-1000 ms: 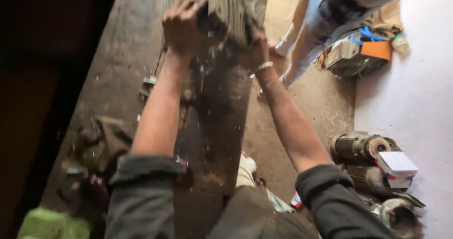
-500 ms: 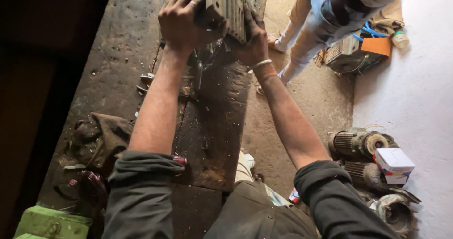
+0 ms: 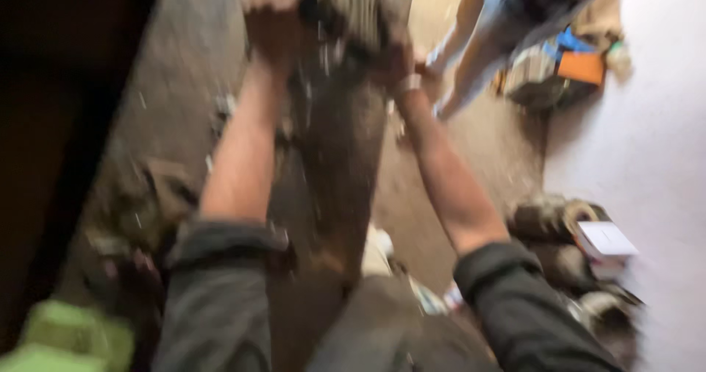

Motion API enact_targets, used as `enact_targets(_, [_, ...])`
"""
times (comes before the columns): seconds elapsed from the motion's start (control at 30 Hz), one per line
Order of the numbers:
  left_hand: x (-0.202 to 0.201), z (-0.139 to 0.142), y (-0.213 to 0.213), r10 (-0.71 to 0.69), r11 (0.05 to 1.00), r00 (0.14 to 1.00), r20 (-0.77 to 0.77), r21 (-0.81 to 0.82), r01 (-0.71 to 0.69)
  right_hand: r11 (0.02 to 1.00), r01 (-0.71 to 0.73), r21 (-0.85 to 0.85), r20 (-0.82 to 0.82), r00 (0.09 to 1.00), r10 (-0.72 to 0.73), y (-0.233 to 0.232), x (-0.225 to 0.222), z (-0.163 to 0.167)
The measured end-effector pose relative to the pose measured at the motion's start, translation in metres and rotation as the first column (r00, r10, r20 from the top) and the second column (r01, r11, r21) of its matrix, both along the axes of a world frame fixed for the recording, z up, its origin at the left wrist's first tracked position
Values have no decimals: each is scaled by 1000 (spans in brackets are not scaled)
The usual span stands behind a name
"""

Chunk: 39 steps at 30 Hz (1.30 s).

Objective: The person works on an electric motor housing on a cluttered workbench, prying and scraping inside the housing with a flat blade tool, then using a red-handled screwdriver on the motor and tapping it with a hammer. They lift, reposition, and shake the motor housing to loosen its internal components while a second person assists at the bench.

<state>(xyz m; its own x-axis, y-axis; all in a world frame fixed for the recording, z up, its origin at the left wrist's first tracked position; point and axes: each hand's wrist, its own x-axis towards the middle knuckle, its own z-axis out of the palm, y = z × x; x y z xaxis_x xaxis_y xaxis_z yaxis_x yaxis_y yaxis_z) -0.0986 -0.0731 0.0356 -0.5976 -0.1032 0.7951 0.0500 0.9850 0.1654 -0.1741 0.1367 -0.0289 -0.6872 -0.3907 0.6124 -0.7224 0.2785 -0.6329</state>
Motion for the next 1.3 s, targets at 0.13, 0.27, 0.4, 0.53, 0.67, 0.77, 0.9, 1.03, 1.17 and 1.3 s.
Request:
enact_targets(0.13, [-2,11,-3,-240,971,965,-105,-18,240,994,101,-36,-172,979,-106,-1,5,-1])
enact_targets(0.27, [8,10,-5,-232,970,971,-58,58,235,999,33,-23,1,999,-33,-4,7,1])
enact_targets(0.4, [3,16,-5,-213,977,975,-65,15,214,992,126,-6,-110,986,-126,-5,4,6])
enact_targets(0.53, [-2,19,-4,-220,975,972,-79,-2,220,994,105,19,-57,993,-103,-5,4,9])
enact_targets(0.67, [-3,16,-7,-233,972,969,-83,-6,233,994,103,23,-92,991,-100,-5,4,12])
enact_targets(0.77, [-2,13,-8,-234,972,969,-78,-19,234,994,103,27,-58,993,-101,-3,6,15])
enact_targets(0.9, [10,9,-7,-174,983,980,-93,-72,167,998,-45,-32,-223,974,37,0,15,20])
enact_targets(1.03, [18,14,-8,-212,971,977,-23,105,213,1000,-26,-14,247,969,28,-3,20,24])
enact_targets(1.17, [15,19,-7,-216,976,972,-94,16,218,999,29,-13,6,1000,-29,-6,20,23])
enact_targets(1.3, [17,17,-5,-213,977,972,-98,4,214,997,48,-57,5,999,-47,-6,22,15])
